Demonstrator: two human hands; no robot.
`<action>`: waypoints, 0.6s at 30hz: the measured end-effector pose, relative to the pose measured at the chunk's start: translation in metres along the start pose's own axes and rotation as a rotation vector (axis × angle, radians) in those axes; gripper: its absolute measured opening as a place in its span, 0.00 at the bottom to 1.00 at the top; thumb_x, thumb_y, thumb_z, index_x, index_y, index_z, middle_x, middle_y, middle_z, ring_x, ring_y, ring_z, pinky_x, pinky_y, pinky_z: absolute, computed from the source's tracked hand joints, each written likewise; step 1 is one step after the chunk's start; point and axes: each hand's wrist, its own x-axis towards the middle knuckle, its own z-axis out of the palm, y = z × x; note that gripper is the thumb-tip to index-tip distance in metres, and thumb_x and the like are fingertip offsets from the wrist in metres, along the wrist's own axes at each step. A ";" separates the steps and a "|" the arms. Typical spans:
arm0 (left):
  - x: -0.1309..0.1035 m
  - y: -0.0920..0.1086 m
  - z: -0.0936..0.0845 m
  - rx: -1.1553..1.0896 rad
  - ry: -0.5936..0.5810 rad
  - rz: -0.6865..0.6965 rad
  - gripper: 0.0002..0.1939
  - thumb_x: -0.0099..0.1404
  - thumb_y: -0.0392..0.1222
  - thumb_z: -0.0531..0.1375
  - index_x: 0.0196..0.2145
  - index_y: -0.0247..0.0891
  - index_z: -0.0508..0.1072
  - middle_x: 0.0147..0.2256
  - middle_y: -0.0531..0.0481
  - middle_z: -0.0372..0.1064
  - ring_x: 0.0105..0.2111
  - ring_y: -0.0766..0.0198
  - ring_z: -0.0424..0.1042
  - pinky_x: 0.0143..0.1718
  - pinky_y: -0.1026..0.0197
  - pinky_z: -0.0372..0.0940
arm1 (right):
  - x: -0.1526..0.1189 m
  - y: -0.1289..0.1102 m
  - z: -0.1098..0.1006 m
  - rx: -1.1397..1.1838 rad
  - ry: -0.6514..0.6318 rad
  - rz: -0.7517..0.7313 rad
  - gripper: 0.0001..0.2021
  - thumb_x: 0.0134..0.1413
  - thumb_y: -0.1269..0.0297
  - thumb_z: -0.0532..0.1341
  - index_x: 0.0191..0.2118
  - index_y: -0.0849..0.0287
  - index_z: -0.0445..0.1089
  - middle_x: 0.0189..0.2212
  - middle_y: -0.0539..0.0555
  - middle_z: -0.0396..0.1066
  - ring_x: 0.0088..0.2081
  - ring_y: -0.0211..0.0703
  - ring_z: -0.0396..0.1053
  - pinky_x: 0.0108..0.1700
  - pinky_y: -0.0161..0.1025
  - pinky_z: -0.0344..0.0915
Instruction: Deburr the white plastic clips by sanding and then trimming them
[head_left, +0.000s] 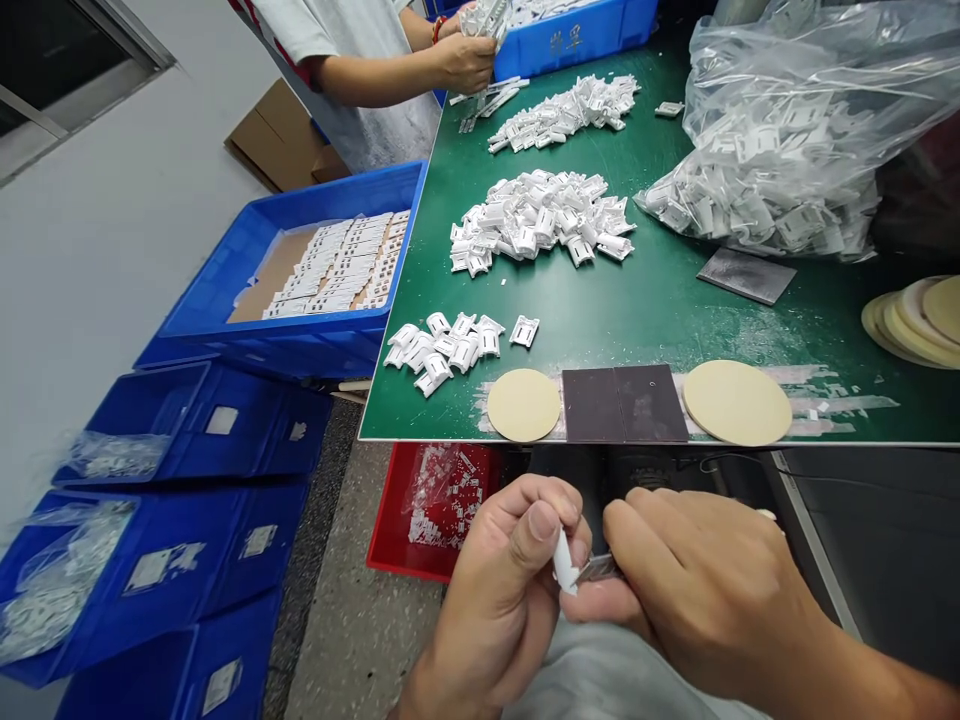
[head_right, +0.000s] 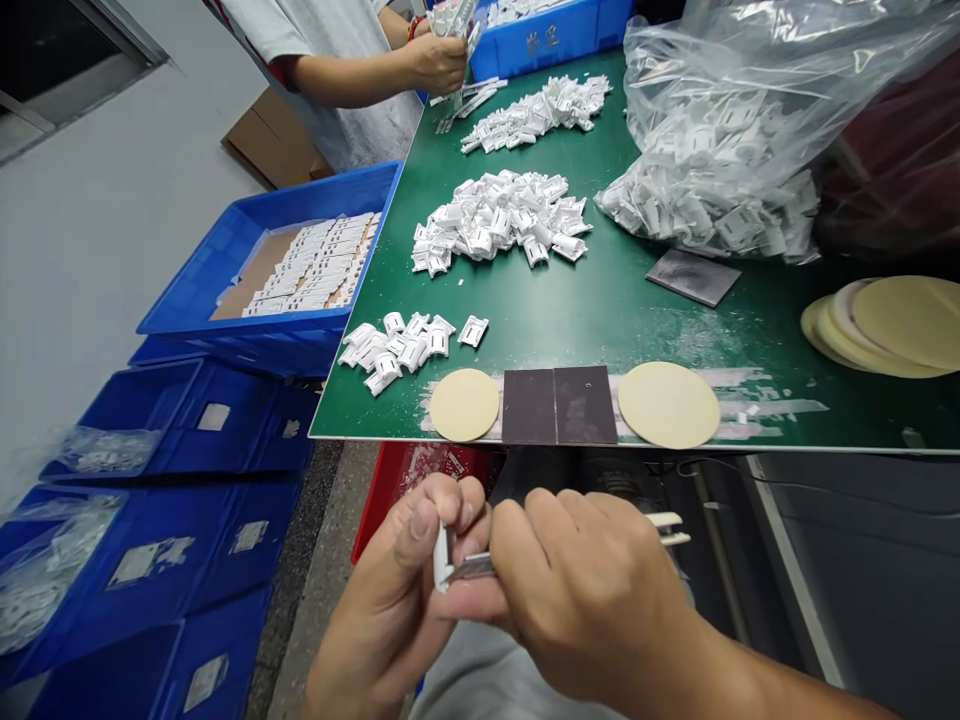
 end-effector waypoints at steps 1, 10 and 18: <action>0.000 -0.001 0.001 -0.003 0.002 -0.002 0.13 0.61 0.47 0.71 0.28 0.35 0.76 0.28 0.53 0.64 0.27 0.71 0.62 0.30 0.68 0.57 | 0.000 0.000 0.001 0.008 0.009 -0.001 0.26 0.72 0.49 0.43 0.24 0.54 0.59 0.16 0.47 0.55 0.20 0.42 0.50 0.25 0.42 0.43; 0.024 0.023 -0.013 0.613 0.094 0.476 0.08 0.66 0.47 0.66 0.34 0.40 0.76 0.30 0.54 0.67 0.27 0.67 0.63 0.31 0.65 0.59 | -0.020 -0.002 0.010 0.328 0.089 0.053 0.27 0.74 0.52 0.44 0.21 0.55 0.57 0.15 0.47 0.55 0.18 0.37 0.51 0.25 0.43 0.45; 0.133 0.074 0.013 2.004 0.005 0.886 0.05 0.69 0.43 0.62 0.37 0.42 0.78 0.52 0.45 0.74 0.53 0.52 0.67 0.52 0.50 0.57 | -0.042 -0.008 0.021 0.382 0.150 0.205 0.29 0.73 0.45 0.41 0.22 0.55 0.56 0.14 0.44 0.56 0.15 0.31 0.57 0.22 0.35 0.52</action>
